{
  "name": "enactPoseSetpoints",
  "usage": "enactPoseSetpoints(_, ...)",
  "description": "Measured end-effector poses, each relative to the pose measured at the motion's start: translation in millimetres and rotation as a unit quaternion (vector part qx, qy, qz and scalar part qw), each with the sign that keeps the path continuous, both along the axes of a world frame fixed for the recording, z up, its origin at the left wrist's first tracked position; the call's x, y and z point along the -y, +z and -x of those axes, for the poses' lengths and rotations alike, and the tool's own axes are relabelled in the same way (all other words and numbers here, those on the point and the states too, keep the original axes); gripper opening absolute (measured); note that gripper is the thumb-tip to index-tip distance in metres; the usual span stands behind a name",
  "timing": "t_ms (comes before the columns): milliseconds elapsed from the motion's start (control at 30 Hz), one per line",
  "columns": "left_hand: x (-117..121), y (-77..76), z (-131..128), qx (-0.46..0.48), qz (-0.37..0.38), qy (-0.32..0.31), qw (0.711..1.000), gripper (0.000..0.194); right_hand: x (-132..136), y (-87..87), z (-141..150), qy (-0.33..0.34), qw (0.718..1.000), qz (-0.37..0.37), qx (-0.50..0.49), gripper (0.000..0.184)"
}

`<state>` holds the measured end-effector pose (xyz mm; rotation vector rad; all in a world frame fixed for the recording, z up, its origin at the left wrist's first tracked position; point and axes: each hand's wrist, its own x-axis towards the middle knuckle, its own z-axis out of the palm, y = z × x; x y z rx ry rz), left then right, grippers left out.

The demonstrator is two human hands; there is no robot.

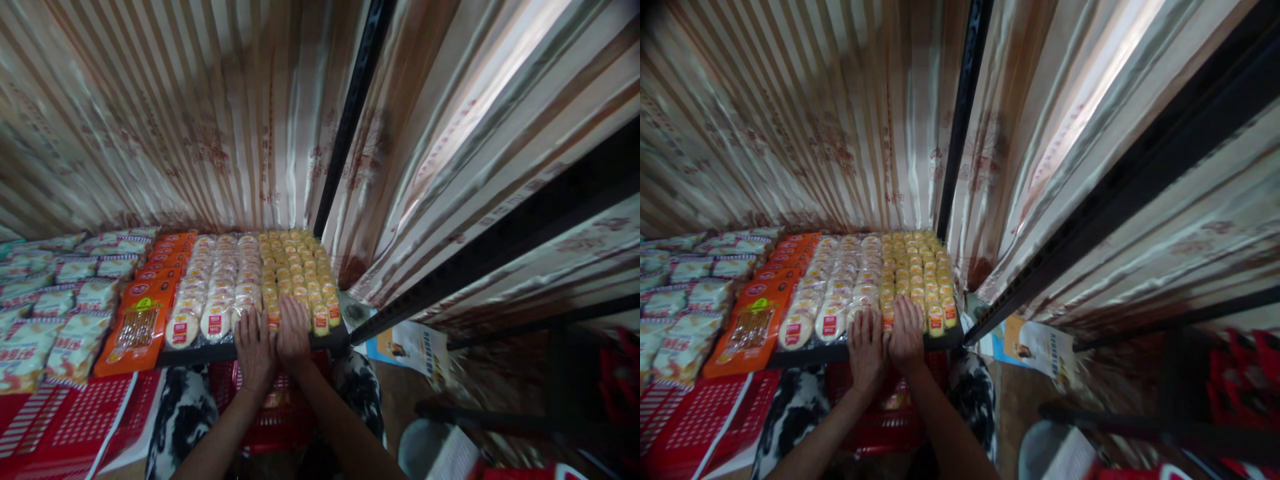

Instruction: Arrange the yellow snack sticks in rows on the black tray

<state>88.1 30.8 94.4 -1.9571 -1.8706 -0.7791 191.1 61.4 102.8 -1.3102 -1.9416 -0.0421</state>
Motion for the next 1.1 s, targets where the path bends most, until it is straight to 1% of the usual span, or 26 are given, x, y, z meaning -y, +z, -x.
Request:
enactPoseSetpoints(267, -0.9, -1.5, -3.2, -0.002, 0.003, -0.008, 1.0, 0.045, -2.4, -4.8, 1.4, -0.017, 0.999, -0.027, -0.035, 0.047)
enactPoseSetpoints(500, -3.9, -3.5, -4.2, -0.043, -0.001, -0.044, 0.998, 0.049, -4.3, -8.9, 2.5, -0.03, 0.998, -0.033, -0.034, 0.046)
enactPoseSetpoints(700, -4.5, -4.6, -5.6, -0.018, -0.015, -0.038, 0.999, 0.053, -4.7, -8.8, 3.1, -0.042, 0.997, -0.053, -0.033, 0.045)
enactPoseSetpoints(800, -5.0, -4.1, -6.7, -0.021, -0.016, -0.035, 0.999, 0.052, -4.4, -7.6, 2.9, -0.044, 0.996, -0.062, -0.045, 0.045)
enactPoseSetpoints(967, -5.9, -0.7, -7.5, -0.016, 0.001, -0.027, 1.0, 0.049, -4.2, -6.8, 2.5, -0.042, 0.995, -0.069, -0.052, 0.044)
enactPoseSetpoints(1100, -7.4, -1.3, -6.9, -0.015, 0.008, -0.036, 0.999, 0.05, -4.5, -7.4, 2.6, -0.043, 0.995, -0.071, -0.053, 0.044)
